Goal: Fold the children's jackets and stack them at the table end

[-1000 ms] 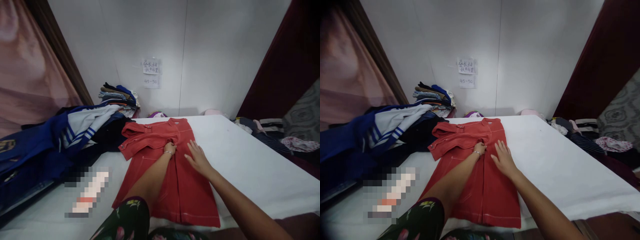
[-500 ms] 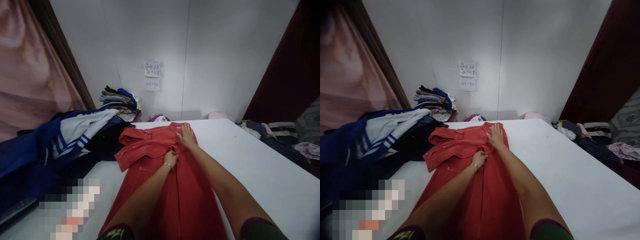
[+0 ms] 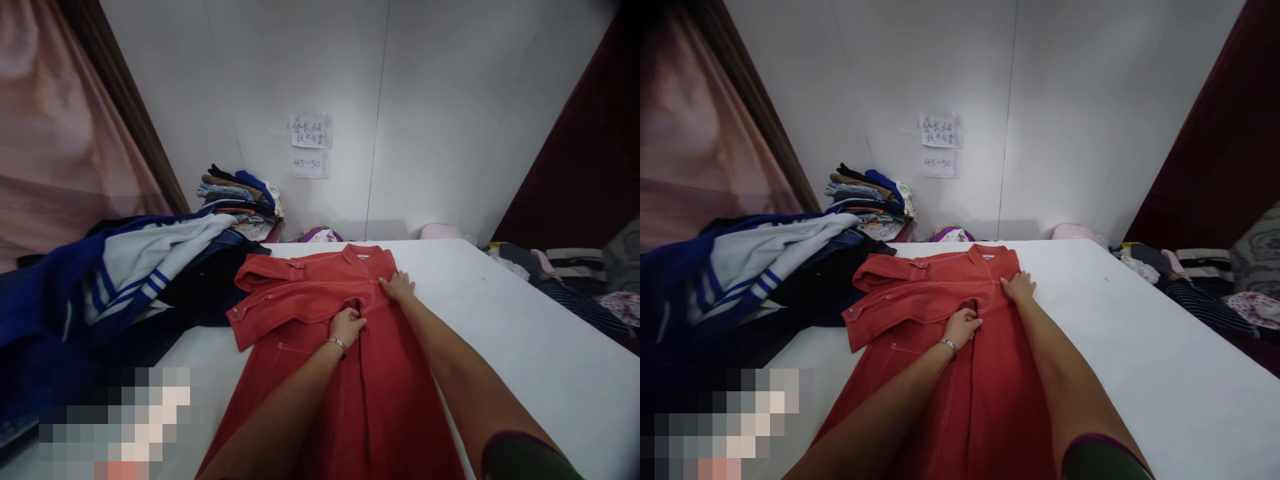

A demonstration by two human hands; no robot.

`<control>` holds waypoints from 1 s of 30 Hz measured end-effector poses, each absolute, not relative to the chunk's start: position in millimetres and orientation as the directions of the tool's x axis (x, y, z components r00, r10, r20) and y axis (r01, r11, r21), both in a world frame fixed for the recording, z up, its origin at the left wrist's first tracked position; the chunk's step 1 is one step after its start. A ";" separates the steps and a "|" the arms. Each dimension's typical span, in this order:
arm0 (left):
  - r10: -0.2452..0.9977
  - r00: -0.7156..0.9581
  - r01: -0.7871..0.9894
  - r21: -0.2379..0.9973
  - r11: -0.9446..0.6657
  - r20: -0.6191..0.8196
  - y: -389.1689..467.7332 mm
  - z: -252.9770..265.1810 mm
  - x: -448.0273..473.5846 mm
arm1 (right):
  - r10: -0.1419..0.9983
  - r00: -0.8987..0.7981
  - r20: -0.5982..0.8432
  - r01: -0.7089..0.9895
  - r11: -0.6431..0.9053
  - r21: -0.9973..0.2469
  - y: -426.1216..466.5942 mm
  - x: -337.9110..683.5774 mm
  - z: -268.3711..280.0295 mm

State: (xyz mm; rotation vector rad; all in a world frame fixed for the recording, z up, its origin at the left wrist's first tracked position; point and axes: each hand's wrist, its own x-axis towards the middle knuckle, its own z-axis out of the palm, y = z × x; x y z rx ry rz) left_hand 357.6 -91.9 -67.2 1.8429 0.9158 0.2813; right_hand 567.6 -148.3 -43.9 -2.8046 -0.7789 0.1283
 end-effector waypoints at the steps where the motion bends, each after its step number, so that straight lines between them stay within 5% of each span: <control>1: 0.702 0.684 0.463 0.863 -0.204 -0.201 -91.3 -68.8 357.9 | 0.534 0.845 0.026 0.524 -0.817 -0.239 -144.5 567.8 -38.9; 4: 0.712 0.678 0.469 0.853 -0.230 -0.181 -89.2 -73.6 358.9 | 0.632 0.752 0.186 0.659 -0.722 -0.210 -136.1 568.0 -31.8; 10: 0.724 0.673 0.481 0.833 -0.275 -0.150 -87.8 -78.3 359.9 | 0.696 0.715 -0.069 0.672 -0.711 -0.205 -137.7 572.8 -53.6; 21: 0.723 0.682 0.468 0.828 -0.309 -0.116 -94.2 -71.7 358.9 | 0.733 0.663 0.150 0.746 -0.631 -0.213 -188.7 511.8 -48.7; 30: 0.642 0.759 0.439 0.815 -0.378 -0.110 -97.6 -42.6 344.2 | 0.796 0.606 0.015 0.788 -0.597 -0.152 -218.1 462.8 -71.9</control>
